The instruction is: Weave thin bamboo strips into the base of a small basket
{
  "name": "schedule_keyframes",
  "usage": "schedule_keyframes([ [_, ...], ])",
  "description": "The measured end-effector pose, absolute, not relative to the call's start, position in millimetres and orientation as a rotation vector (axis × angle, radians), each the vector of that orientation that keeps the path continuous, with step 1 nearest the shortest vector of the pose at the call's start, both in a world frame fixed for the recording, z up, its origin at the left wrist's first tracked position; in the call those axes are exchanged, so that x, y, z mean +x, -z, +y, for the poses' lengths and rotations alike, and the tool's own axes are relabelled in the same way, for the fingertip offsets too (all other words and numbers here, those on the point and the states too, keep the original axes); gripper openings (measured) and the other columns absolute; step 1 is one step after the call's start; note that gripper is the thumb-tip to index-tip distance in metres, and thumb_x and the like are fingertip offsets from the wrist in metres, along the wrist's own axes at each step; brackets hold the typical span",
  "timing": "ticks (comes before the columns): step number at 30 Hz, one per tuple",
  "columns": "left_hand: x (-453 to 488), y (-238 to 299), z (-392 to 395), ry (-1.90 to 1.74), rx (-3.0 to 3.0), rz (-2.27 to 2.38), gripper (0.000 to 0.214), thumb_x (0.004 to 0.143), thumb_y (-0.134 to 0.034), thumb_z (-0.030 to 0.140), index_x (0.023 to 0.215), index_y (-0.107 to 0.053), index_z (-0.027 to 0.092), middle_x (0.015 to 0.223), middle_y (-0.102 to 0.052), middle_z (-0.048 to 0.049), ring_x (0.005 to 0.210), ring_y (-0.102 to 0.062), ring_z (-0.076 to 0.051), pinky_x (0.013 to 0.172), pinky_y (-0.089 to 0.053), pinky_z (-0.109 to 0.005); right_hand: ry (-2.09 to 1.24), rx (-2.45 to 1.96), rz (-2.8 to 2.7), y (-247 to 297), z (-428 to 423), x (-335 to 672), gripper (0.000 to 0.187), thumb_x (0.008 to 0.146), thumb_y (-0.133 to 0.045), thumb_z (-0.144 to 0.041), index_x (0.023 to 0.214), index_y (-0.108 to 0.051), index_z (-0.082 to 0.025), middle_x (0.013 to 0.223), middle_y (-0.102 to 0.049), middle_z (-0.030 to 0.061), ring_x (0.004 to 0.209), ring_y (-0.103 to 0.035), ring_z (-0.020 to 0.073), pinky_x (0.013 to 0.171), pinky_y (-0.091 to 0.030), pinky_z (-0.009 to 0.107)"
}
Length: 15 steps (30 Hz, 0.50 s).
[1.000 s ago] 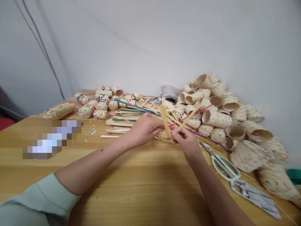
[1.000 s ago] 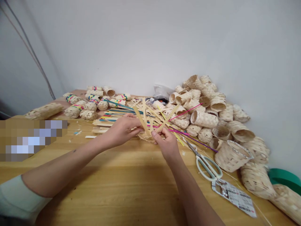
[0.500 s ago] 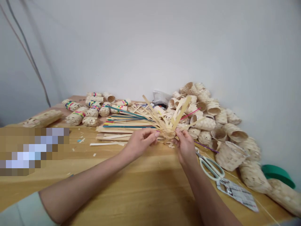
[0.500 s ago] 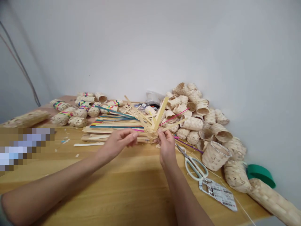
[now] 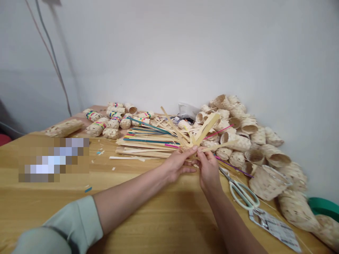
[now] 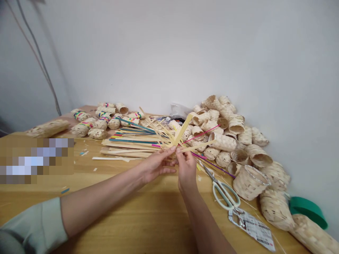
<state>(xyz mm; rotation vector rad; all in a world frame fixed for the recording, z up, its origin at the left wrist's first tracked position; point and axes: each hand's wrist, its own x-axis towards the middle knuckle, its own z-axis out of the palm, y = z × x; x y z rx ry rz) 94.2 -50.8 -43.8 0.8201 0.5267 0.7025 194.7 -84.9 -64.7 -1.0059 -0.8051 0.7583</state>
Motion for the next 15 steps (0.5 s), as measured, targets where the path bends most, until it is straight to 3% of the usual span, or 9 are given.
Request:
schedule_keyframes([
  [6,96.5,47.4,-53.5,-0.740,0.825,0.514,0.047,0.062,-0.073,0.053,0.084,-0.064,0.012,0.057,-0.052,0.0025,0.053,-0.052,-0.008,0.060,-0.048,-0.024,-0.862,-0.925,-0.776,69.3,-85.4,188.5,0.030,0.072,-0.068,-0.044,0.085,-0.052,-0.023,0.076,-0.058,-0.0037,0.055,-0.050,0.0088,0.049,-0.041,0.021],
  [15,96.9,47.5,-57.0,-0.780,0.823,0.523,0.049,0.058,-0.073,0.058,0.071,-0.059,0.013,0.054,-0.050,0.0036,0.051,-0.050,-0.008,0.057,-0.045,-0.022,-0.924,-0.818,-0.767,73.4,-84.1,184.2,0.029,0.071,-0.071,-0.043,0.082,-0.051,-0.024,0.075,-0.060,-0.0047,0.060,-0.056,0.0095,0.055,-0.045,0.022],
])
